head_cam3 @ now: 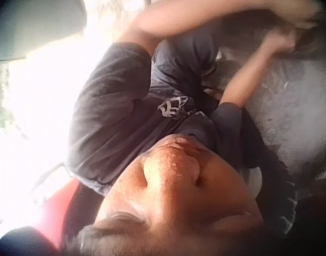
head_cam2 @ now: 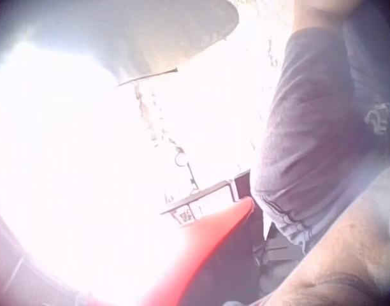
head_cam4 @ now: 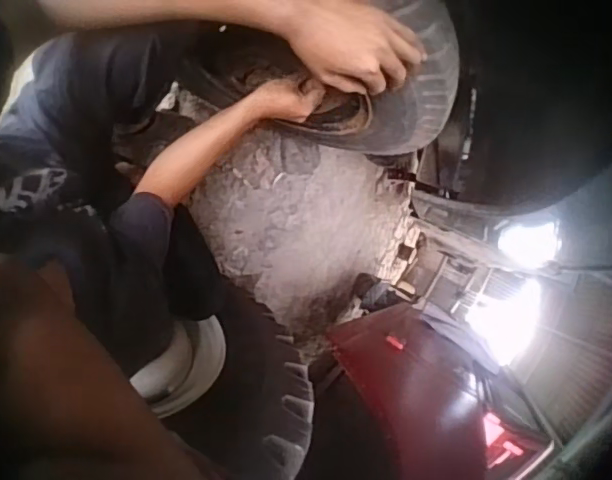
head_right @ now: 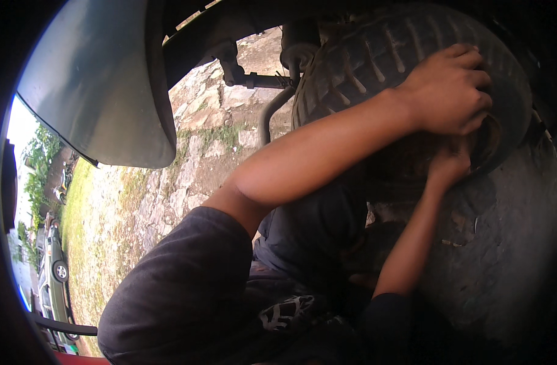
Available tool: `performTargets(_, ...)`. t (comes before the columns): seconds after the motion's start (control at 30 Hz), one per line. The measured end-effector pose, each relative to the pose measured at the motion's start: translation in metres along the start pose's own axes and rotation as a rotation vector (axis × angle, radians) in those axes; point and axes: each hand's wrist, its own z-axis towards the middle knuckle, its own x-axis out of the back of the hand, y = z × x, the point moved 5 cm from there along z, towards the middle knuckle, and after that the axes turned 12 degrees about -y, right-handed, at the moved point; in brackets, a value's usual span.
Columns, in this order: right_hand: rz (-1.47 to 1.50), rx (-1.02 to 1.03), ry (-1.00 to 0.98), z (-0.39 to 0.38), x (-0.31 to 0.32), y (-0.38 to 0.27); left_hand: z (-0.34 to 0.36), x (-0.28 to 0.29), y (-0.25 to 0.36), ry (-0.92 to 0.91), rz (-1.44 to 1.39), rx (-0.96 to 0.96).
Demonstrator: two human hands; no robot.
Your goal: The person is working on a vehicle tire, using a tool to adjust the wheel hub and inserting small metal clips into the tire rim. The person is sitting on the ground under the vehicle.
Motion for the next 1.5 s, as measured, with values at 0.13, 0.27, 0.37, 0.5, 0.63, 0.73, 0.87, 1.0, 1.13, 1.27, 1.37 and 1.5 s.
performTargets(0.13, -0.063, 0.053, 0.086, 0.018, 0.007, -0.01, -0.003, -0.001, 0.001, -0.025, 0.015, -0.009)
performTargets(0.27, -0.127, 0.012, 0.15, 0.025, 0.009, -0.004, 0.0, -0.001, 0.0, 0.002, -0.014, -0.003)
performTargets(0.37, -0.046, 0.009, 0.0, -0.005, -0.001, -0.004, -0.001, -0.003, -0.003, -0.019, -0.045, 0.025)
performTargets(0.5, -0.225, 0.126, 0.033, 0.02, 0.008, 0.005, 0.004, -0.002, 0.002, -0.082, -0.128, 0.08)
performTargets(0.63, -0.14, -0.006, 0.052, 0.028, 0.006, -0.014, -0.013, 0.003, 0.011, -0.054, -0.133, 0.196)
performTargets(0.73, 0.063, -0.022, -0.05, -0.004, 0.002, -0.007, -0.03, 0.014, 0.038, -0.064, -0.188, 0.341)
performTargets(0.87, 0.255, -0.07, -0.088, -0.004, 0.005, -0.02, -0.071, 0.024, 0.09, -0.115, -0.349, 0.574)
performTargets(1.0, 0.416, -0.138, -0.058, 0.001, -0.006, -0.033, -0.107, -0.017, 0.133, -0.36, -0.461, 0.666)
performTargets(1.13, 0.359, -0.01, -0.224, -0.005, -0.008, -0.018, -0.092, -0.001, 0.129, -0.25, -0.484, 0.607)
performTargets(1.27, 0.306, -0.004, -0.102, 0.019, 0.006, -0.016, -0.087, 0.019, 0.127, -0.222, -0.41, 0.609)
performTargets(1.37, 0.358, -0.032, -0.084, 0.014, 0.012, -0.014, -0.078, 0.026, 0.136, -0.2, -0.373, 0.616)
performTargets(1.5, 0.278, 0.015, -0.103, 0.018, 0.012, -0.02, -0.039, 0.022, 0.119, -0.231, -0.245, 0.622)
